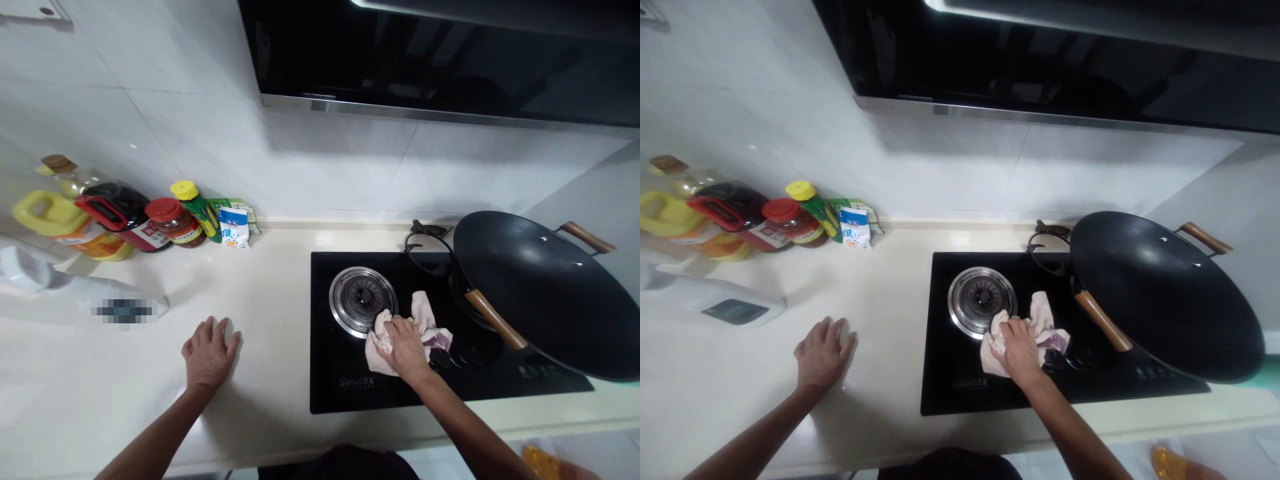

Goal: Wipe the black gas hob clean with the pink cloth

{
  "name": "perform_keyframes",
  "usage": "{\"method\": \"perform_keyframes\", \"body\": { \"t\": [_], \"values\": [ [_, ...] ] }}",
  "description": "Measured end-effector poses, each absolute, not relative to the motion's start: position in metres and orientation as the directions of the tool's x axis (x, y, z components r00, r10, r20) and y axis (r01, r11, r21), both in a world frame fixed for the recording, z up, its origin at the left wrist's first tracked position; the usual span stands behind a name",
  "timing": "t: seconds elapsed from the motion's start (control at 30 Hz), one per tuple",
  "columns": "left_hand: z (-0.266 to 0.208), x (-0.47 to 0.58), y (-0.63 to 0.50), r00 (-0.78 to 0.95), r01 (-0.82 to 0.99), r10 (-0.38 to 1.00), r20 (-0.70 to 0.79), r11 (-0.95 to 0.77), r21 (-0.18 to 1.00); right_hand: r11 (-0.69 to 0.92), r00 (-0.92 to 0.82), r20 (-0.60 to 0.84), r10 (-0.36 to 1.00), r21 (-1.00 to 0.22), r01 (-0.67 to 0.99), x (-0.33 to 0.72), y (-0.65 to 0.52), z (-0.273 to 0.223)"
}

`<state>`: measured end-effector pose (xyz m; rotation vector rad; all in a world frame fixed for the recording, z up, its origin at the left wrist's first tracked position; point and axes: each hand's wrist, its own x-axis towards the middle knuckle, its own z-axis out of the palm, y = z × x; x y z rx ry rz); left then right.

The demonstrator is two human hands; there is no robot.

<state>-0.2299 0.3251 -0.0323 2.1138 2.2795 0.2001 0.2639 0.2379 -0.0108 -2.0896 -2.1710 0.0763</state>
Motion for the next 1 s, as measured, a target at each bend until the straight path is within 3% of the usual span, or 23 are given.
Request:
{"method": "perform_keyframes", "body": {
  "t": [0.37, 1.0],
  "values": [
    [-0.036, -0.233, 0.323, -0.075, 0.994, 0.994, 0.082, 0.068, 0.086, 0.12, -0.112, 0.057, 0.992, -0.164, 0.979, 0.188, 0.264, 0.001],
    [-0.032, -0.234, 0.324, -0.071, 0.993, 0.992, 0.103, 0.061, 0.098, -0.198, 0.162, -0.155, 0.975, -0.261, 0.945, 0.122, 0.382, 0.037]
  ]
}}
